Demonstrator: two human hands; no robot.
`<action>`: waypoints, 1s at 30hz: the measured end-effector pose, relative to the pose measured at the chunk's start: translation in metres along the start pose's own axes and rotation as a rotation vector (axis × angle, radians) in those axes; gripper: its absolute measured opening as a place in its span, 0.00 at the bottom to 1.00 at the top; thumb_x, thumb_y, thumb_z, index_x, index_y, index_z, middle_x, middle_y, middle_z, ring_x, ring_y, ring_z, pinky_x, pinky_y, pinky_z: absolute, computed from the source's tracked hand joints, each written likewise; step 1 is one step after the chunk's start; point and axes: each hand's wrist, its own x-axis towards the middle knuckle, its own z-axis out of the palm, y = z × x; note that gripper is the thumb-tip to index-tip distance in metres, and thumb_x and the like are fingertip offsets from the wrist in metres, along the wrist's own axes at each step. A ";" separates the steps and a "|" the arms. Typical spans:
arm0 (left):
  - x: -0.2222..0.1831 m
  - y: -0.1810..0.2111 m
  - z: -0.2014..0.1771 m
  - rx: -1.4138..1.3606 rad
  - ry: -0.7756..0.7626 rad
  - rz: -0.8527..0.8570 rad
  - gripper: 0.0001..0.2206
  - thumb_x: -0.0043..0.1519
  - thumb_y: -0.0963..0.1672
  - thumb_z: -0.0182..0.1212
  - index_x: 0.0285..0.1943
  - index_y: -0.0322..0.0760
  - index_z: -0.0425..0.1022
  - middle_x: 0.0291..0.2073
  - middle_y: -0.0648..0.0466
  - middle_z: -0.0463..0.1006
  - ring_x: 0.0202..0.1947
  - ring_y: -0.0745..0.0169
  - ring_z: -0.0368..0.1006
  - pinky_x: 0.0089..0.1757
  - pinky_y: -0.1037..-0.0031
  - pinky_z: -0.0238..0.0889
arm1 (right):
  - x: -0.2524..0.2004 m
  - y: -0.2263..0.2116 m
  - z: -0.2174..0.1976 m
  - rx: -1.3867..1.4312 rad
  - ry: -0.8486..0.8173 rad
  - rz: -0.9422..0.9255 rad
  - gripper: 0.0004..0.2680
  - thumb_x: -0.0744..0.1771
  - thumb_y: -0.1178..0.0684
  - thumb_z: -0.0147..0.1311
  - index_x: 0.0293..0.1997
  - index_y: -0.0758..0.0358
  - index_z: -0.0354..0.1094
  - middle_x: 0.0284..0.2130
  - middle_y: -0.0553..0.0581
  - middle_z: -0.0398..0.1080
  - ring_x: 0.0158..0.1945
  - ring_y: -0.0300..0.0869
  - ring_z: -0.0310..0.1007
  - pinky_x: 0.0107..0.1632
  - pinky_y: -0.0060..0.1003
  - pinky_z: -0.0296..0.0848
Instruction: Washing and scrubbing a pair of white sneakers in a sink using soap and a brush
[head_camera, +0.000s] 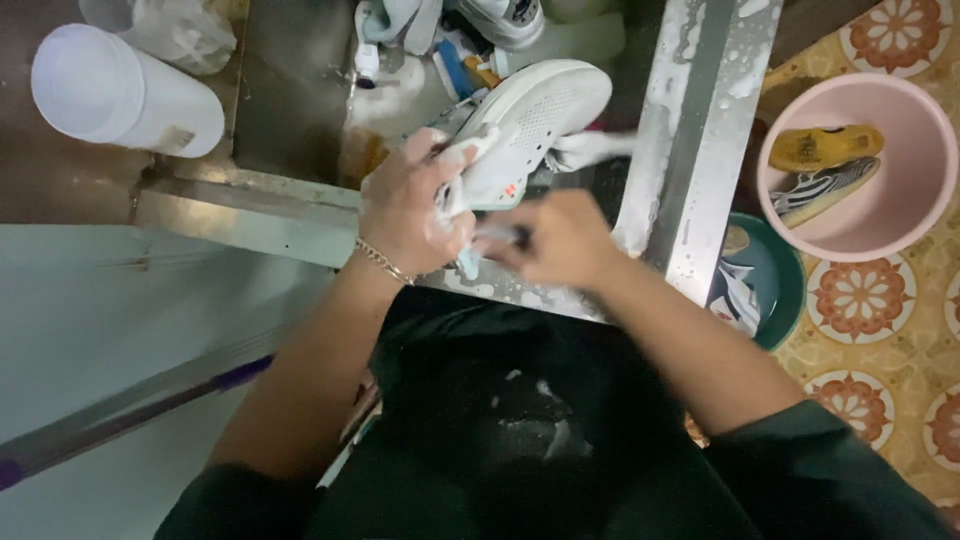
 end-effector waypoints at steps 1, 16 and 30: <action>-0.002 -0.004 0.005 0.000 0.001 0.003 0.31 0.53 0.46 0.75 0.71 0.51 0.90 0.58 0.46 0.82 0.53 0.26 0.87 0.47 0.42 0.82 | 0.005 0.020 -0.010 -0.002 0.003 0.000 0.15 0.73 0.29 0.64 0.51 0.43 0.90 0.26 0.65 0.86 0.35 0.67 0.91 0.48 0.61 0.87; -0.037 -0.006 0.032 0.106 0.311 -0.081 0.37 0.53 0.47 0.74 0.79 0.51 0.84 0.69 0.42 0.76 0.63 0.30 0.84 0.61 0.50 0.79 | 0.013 0.014 0.000 -0.221 0.125 0.013 0.12 0.69 0.34 0.73 0.53 0.42 0.90 0.28 0.64 0.85 0.35 0.69 0.89 0.46 0.63 0.85; -0.041 -0.006 0.039 0.078 0.454 -0.103 0.32 0.56 0.48 0.73 0.75 0.47 0.87 0.70 0.42 0.76 0.66 0.34 0.81 0.66 0.53 0.75 | 0.018 0.079 -0.017 -0.115 0.181 0.098 0.09 0.71 0.41 0.74 0.55 0.46 0.87 0.39 0.58 0.89 0.41 0.66 0.91 0.49 0.59 0.86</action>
